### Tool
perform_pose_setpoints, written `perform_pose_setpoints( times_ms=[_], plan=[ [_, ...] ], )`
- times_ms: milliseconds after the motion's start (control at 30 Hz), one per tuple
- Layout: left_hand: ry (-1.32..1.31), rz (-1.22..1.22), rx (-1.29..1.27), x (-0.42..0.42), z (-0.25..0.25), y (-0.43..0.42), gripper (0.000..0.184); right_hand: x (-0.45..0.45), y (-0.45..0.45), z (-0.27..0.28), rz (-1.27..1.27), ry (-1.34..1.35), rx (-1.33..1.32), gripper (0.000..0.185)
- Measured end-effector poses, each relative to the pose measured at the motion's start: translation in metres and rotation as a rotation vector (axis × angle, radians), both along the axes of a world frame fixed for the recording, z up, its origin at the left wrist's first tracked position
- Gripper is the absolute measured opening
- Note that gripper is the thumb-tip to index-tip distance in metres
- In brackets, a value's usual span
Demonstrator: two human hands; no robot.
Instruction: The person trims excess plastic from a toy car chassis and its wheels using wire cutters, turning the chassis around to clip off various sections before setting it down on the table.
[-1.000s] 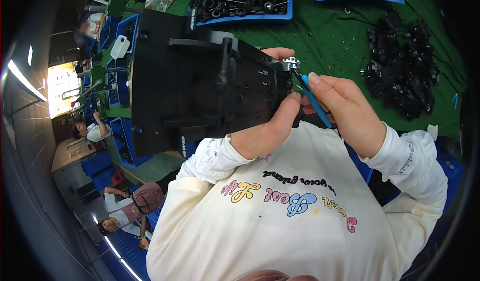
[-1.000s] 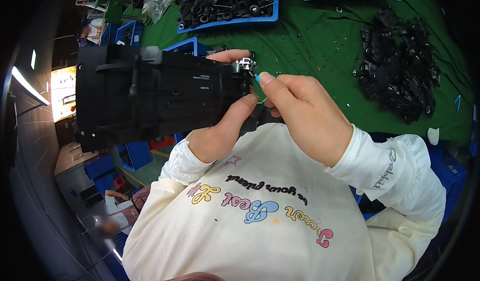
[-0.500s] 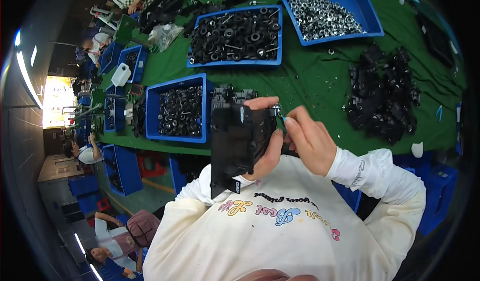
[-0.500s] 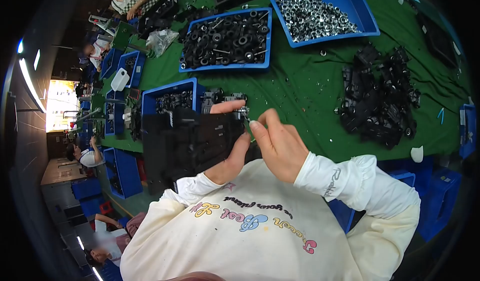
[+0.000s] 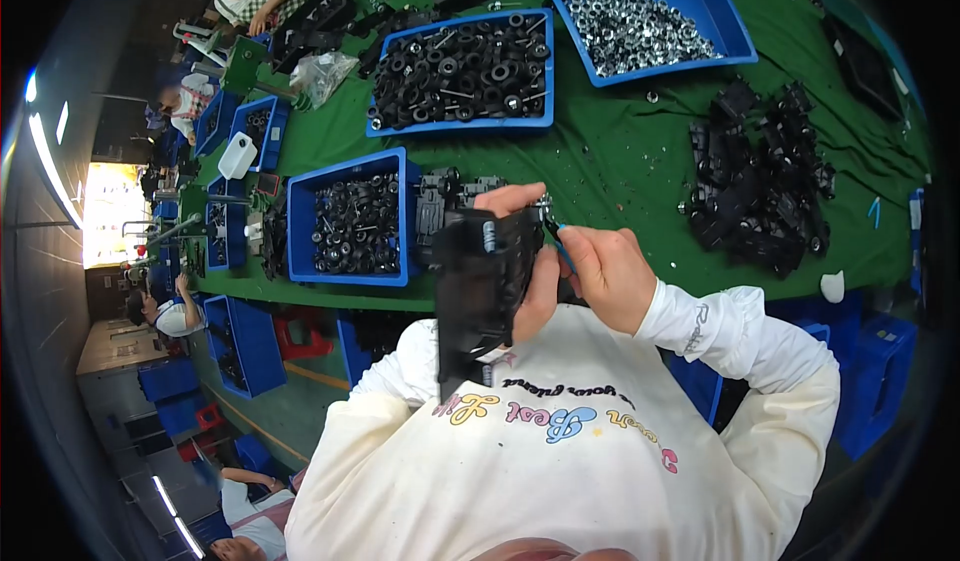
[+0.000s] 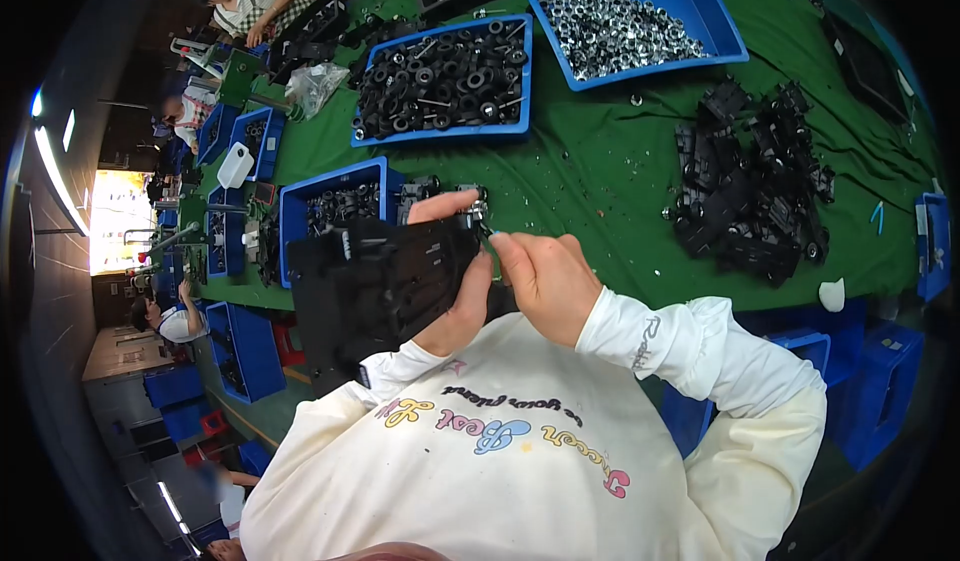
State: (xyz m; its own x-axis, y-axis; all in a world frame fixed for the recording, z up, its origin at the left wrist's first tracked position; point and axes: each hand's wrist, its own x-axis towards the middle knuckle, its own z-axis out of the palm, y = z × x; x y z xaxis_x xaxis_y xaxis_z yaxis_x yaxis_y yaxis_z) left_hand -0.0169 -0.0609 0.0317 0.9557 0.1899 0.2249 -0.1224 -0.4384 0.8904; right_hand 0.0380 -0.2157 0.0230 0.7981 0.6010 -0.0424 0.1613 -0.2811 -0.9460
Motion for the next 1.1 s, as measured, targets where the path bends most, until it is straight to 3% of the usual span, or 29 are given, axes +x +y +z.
perform_pose_setpoints(
  times_ms=[133, 167, 233, 333, 467, 567, 667, 800, 967, 1100],
  plan=[
    [0.076, -0.028, 0.022, 0.002, 0.011, 0.006, 0.047, 0.003, -0.003, 0.002, 0.014, 0.103, 0.065, 0.048],
    [0.128, -0.035, 0.019, 0.002, 0.013, 0.007, 0.047, 0.007, -0.006, 0.008, 0.059, 0.251, 0.054, 0.051],
    [0.214, -0.070, -0.087, 0.003, 0.017, 0.011, 0.045, 0.009, -0.010, 0.010, 0.123, 0.473, 0.087, 0.061],
    [0.283, -0.136, -0.127, 0.003, 0.025, 0.024, 0.048, 0.015, -0.017, 0.016, 0.218, 0.623, 0.140, 0.062],
    [0.346, -0.175, -0.406, 0.007, 0.039, 0.026, 0.050, 0.031, -0.023, 0.019, 0.382, 0.815, 0.176, 0.064],
    [0.511, -0.387, -0.539, 0.014, 0.044, 0.047, 0.056, 0.033, -0.031, 0.027, 0.461, 0.799, 0.136, 0.066],
    [0.570, -0.306, -0.731, 0.013, 0.049, 0.042, 0.059, 0.031, -0.034, 0.033, 0.387, 0.837, 0.194, 0.063],
    [0.532, -0.109, -0.944, 0.014, 0.048, 0.036, 0.068, 0.026, -0.035, 0.042, 0.002, 0.840, 0.263, 0.050],
    [0.553, -0.087, -1.096, 0.011, 0.049, 0.030, 0.071, 0.013, -0.031, 0.042, 0.023, 0.757, 0.218, 0.048],
    [0.544, -0.094, -1.065, 0.009, 0.049, 0.029, 0.071, 0.006, -0.028, 0.040, 0.089, 0.754, 0.261, 0.046]
  ],
)
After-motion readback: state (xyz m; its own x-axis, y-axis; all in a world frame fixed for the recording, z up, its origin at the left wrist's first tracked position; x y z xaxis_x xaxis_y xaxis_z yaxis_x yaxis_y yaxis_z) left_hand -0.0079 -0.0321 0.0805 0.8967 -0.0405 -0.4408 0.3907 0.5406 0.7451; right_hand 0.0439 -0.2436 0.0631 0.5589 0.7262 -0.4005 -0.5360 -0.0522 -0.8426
